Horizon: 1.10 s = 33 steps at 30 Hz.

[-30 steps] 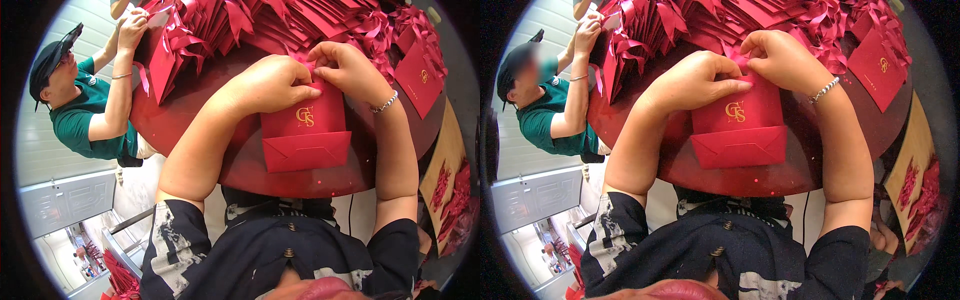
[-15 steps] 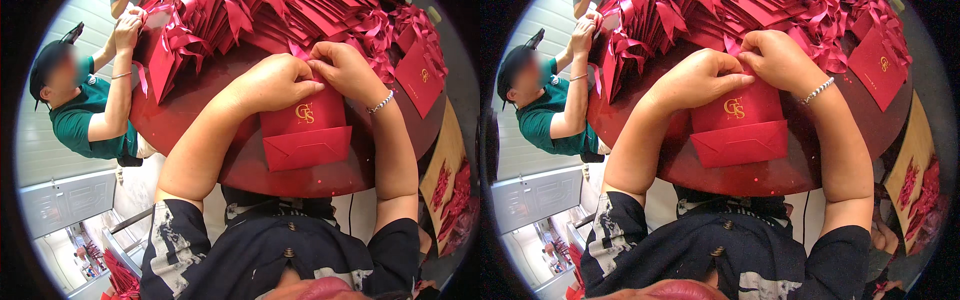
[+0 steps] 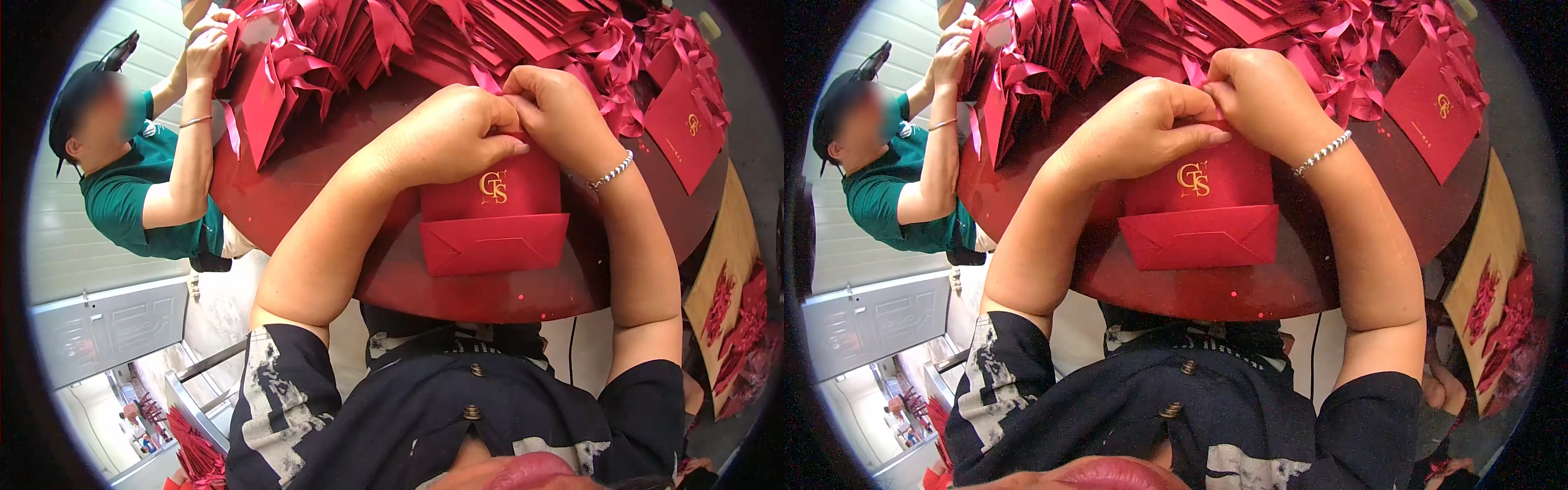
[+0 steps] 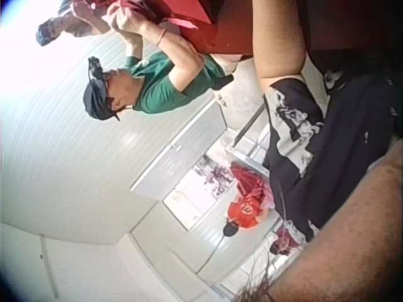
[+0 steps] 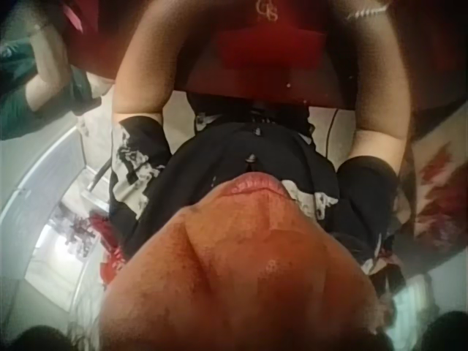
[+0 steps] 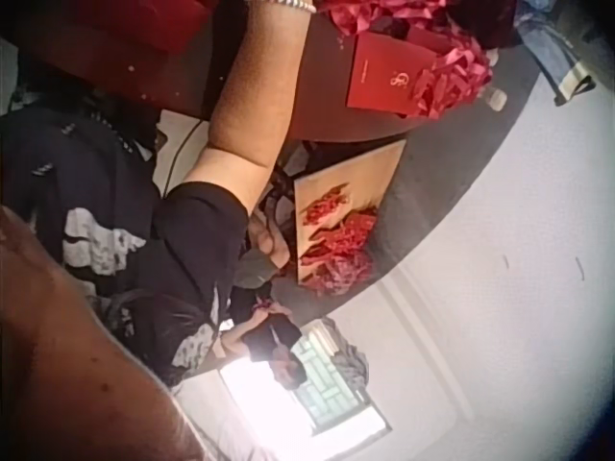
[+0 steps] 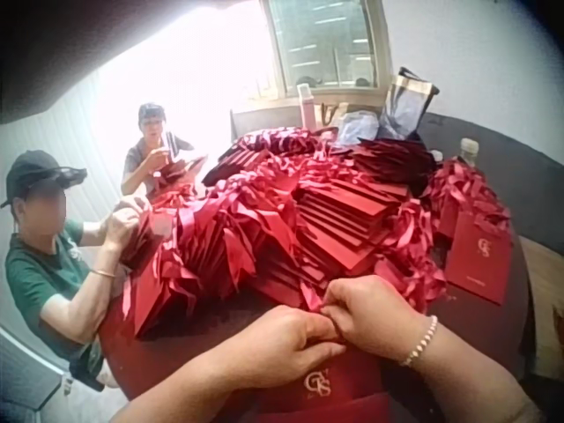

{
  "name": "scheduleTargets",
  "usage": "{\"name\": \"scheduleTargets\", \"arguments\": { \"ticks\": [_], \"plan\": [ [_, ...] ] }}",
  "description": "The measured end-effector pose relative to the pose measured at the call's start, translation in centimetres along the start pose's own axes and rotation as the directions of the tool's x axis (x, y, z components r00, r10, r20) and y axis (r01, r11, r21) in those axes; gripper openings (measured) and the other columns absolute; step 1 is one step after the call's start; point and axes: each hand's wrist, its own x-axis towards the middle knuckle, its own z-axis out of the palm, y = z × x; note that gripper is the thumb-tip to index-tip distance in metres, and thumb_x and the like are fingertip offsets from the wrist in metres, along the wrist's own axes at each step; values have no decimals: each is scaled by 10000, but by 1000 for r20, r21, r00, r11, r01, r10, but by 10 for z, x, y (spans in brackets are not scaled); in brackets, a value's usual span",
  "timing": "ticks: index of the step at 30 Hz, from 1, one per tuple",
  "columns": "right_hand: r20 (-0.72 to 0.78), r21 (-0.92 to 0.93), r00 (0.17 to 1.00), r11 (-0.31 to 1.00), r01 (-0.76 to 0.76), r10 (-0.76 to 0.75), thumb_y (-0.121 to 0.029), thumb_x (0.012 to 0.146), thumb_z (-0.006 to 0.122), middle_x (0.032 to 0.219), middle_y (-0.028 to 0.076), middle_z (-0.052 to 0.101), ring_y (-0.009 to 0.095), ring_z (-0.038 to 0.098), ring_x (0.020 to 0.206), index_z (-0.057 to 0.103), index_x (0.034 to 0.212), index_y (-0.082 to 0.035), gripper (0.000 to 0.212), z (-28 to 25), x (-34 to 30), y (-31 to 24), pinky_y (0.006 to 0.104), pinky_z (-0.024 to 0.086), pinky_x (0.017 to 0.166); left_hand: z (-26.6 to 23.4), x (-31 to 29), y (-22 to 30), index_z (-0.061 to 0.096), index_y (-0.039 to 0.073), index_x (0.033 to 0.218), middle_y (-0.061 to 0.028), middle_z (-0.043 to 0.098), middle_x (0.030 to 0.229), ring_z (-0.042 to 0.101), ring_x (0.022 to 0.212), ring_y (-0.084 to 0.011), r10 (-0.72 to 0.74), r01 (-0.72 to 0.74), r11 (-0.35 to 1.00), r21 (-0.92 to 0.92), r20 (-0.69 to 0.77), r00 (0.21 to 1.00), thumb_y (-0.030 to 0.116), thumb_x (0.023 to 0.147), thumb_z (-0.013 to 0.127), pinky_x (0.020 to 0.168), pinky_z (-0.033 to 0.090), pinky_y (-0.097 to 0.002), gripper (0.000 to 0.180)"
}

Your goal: The person attaches ribbon handles to paper gift bags by hand, threading and securing the ribbons into each bag before folding and stacking them on the table.

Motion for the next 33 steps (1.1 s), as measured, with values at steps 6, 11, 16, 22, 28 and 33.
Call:
{"name": "scheduleTargets", "arguments": {
  "ticks": [6, 11, 16, 22, 28, 33],
  "plan": [
    [-162, 521, 923, 824, -221, 350, -215, 993, 623, 886, 8, 680, 38, 575, 767, 669, 1040, -36, 191, -8, 11, 11, 194, 465, 687, -12, -4, -4, 708, -28, 847, -71, 649, 653, 585, 618, -87, -103, 62, 952, -298, -121, 987, 245, 878, 722, 574, 474, -286, 275],
    [-39, 751, 898, 606, -263, 438, -333, 1005, 594, 892, 4, 686, 62, 590, 804, 680, 1066, -36, 316, -31, 11, 32, 188, 477, 727, -25, -7, -9, 705, -30, 936, 19, 651, 770, 560, 707, -34, -241, 29, 824, -566, -303, 922, 202, 940, 674, 626, 461, -208, 234],
    [274, 822, 804, 305, -481, 528, -426, 1008, 556, 878, 7, 687, 69, 627, 795, 695, 1069, -30, 425, -45, 9, 10, 195, 489, 723, -29, -8, -9, 698, -9, 941, 29, 644, 799, 548, 725, -21, -292, -15, 758, -652, -360, 886, 181, 956, 645, 635, 443, -188, 199],
    [208, 821, 891, 422, -383, 403, -349, 995, 605, 920, -7, 687, 53, 633, 817, 687, 1083, -16, 355, -46, 2, -11, 205, 503, 752, -28, -6, -16, 695, -7, 949, 15, 675, 829, 581, 740, -35, -282, -30, 766, -643, -378, 882, 183, 969, 620, 656, 460, -191, 205],
    [216, 734, 938, 589, -339, 271, -243, 970, 655, 929, -27, 679, 38, 614, 813, 690, 1072, -20, 248, -46, 4, 9, 204, 495, 739, -25, -5, -21, 698, -23, 950, -6, 689, 824, 598, 757, -54, -233, -26, 841, -540, -405, 884, 199, 973, 618, 684, 479, -215, 236],
    [330, 651, 909, 635, -415, 256, -169, 943, 688, 897, -46, 675, 11, 598, 752, 691, 1026, -29, 163, -49, 2, 6, 165, 478, 670, -20, -1, -20, 699, -29, 953, -18, 696, 815, 598, 737, -54, -200, -29, 864, -502, -396, 896, 183, 954, 641, 665, 486, -223, 220]
  ]
}}
